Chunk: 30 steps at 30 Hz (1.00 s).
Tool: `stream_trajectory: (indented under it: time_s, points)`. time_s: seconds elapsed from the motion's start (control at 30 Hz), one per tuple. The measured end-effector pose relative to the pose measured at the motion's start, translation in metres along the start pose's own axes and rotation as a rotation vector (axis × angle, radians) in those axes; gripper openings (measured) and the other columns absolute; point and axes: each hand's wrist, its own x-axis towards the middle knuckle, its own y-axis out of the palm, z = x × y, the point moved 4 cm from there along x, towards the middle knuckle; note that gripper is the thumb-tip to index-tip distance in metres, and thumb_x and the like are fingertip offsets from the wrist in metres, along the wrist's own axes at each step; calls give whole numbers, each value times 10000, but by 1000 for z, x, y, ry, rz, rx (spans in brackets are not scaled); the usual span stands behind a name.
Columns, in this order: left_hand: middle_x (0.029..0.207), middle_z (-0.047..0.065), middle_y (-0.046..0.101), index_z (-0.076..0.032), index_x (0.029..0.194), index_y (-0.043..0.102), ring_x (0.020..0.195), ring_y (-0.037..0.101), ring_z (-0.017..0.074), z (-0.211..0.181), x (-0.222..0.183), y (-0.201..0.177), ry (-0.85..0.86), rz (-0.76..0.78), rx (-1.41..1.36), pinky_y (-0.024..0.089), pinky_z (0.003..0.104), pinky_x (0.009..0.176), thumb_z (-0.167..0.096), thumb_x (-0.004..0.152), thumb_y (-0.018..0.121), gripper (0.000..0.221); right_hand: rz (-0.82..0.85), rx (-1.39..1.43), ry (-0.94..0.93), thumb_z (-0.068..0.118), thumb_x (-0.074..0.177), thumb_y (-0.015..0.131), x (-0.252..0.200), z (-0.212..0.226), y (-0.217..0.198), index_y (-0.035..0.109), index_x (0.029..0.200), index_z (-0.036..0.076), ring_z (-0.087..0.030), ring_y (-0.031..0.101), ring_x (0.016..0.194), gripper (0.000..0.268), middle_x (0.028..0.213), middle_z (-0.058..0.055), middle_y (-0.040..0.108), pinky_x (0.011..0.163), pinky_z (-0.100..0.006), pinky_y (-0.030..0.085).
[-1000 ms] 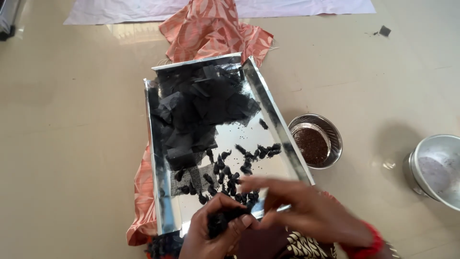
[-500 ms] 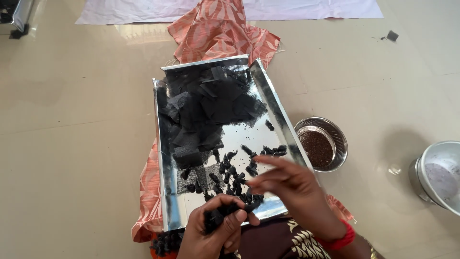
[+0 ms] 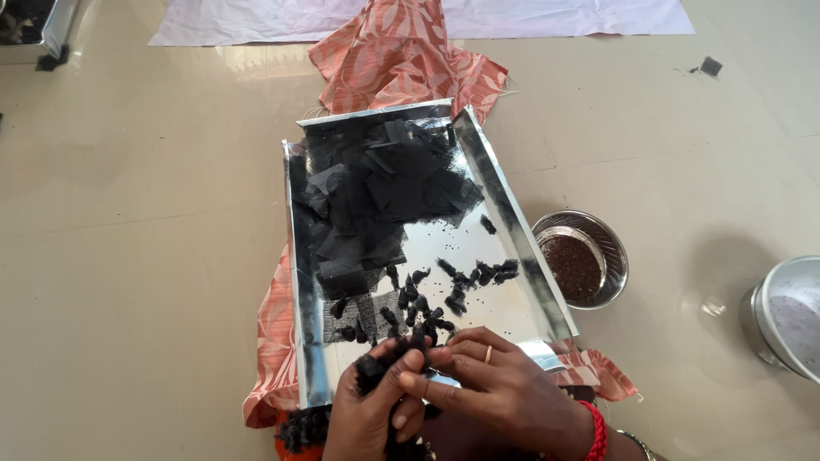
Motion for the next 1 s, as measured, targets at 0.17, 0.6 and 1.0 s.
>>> stream_trajectory:
  time_s: [0.17,0.6,1.0]
  points:
    - [811,131,761,25,1046,700,371,416,88,-5,-5,9,-106,-63,82,297,267,333,-80,880,683,197,43,-21,7,186,935,675,-6,2,-7,674,1392,174,-213,706,995,457,1131,-59,690,1048,-463,511]
    - [790,247,772,44,892,665,438,561,111,-24,-25,-15,-33,55,407,396,249,381,72,813,778,141,-126,-262,425,-16,700,720,-78,-25,-119,659,772,60,-230,737,1078,121,1094,-58,753,882,-322,605]
    - [940,25,798,-111,924,763,912,793,106,47,-11,10,45,525,1106,632,279,878,-191,877,824,111,401,-559,1145,-3,907,591,-107,-94,-102,729,1256,115,-293,765,853,393,1275,-18,757,780,-397,586]
